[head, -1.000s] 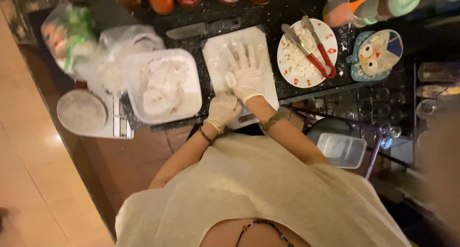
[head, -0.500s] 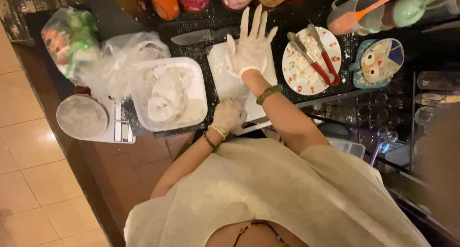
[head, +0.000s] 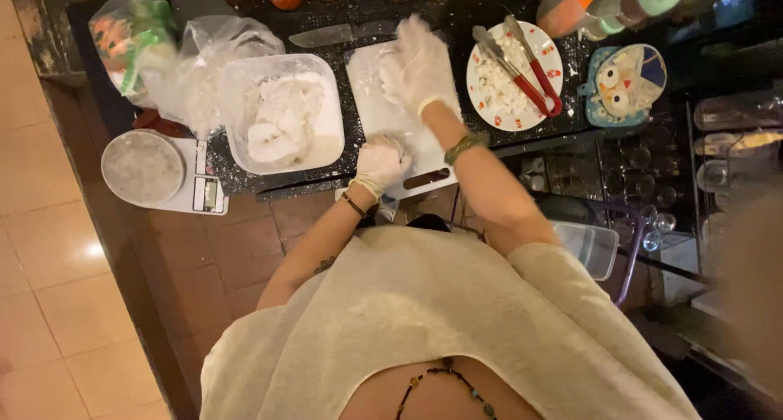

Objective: Knead and shape dough on a cutting board.

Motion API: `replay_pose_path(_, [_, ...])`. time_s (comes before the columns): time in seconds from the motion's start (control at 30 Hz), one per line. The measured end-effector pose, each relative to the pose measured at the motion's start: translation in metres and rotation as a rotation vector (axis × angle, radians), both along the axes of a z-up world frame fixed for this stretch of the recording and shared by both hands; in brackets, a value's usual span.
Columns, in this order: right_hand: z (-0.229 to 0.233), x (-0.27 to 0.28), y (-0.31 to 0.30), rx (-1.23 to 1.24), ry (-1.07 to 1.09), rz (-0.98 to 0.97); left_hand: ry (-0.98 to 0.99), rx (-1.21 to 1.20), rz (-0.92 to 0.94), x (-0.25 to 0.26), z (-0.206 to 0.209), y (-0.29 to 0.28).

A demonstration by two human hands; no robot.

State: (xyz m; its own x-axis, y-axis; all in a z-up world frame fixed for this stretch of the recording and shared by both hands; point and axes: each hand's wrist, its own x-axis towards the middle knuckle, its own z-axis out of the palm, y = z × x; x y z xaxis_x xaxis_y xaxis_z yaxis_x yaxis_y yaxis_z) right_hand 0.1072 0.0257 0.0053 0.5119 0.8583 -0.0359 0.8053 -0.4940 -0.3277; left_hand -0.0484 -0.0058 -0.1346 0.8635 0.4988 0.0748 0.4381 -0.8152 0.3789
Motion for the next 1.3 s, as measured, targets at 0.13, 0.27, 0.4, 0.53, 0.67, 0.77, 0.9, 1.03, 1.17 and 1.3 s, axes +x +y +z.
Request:
replay_pose_path(0.13, [-0.035,-0.010,-0.032,-0.226,-0.301,0.200,0.006,0.033,-0.016,0.000,0.003,-0.001])
replay_pose_path(0.27, [-0.014,-0.018,-0.065,-0.301,-0.095,0.098,-0.070,0.046,0.006,-0.004,0.011,-0.003])
replay_pose_path(0.4, [0.052,-0.023,-0.059,-0.496,0.180,-0.148,-0.126,0.026,-0.009,-0.003,0.017,-0.001])
replay_pose_path(0.53, [-0.044,0.015,-0.077,-0.100,0.351,-0.077,-0.050,0.024,0.027,-0.003,0.020,-0.003])
replay_pose_path(0.67, [-0.036,0.016,-0.072,0.107,-0.035,0.083,-0.129,-0.004,0.012,-0.002,0.017,0.000])
replay_pose_path(0.77, [-0.001,-0.008,-0.063,-0.142,-0.200,0.141,-0.076,-0.014,0.016,-0.003,0.014,-0.004])
replay_pose_path(0.9, [-0.034,-0.016,-0.084,-0.125,-0.441,0.208,-0.141,0.013,0.030,-0.004,0.004,-0.003])
replay_pose_path(1.03, [-0.069,-0.036,-0.088,-0.120,-0.005,-0.039,-0.030,-0.054,0.016,-0.001,0.005,-0.001])
replay_pose_path(1.17, [-0.041,-0.044,-0.075,-0.089,-0.318,-0.053,-0.056,0.021,0.048,0.001,-0.002,0.000])
replay_pose_path(1.3, [-0.039,-0.030,-0.050,-0.250,-0.343,-0.048,-0.062,-0.028,0.018,0.001,-0.009,0.001])
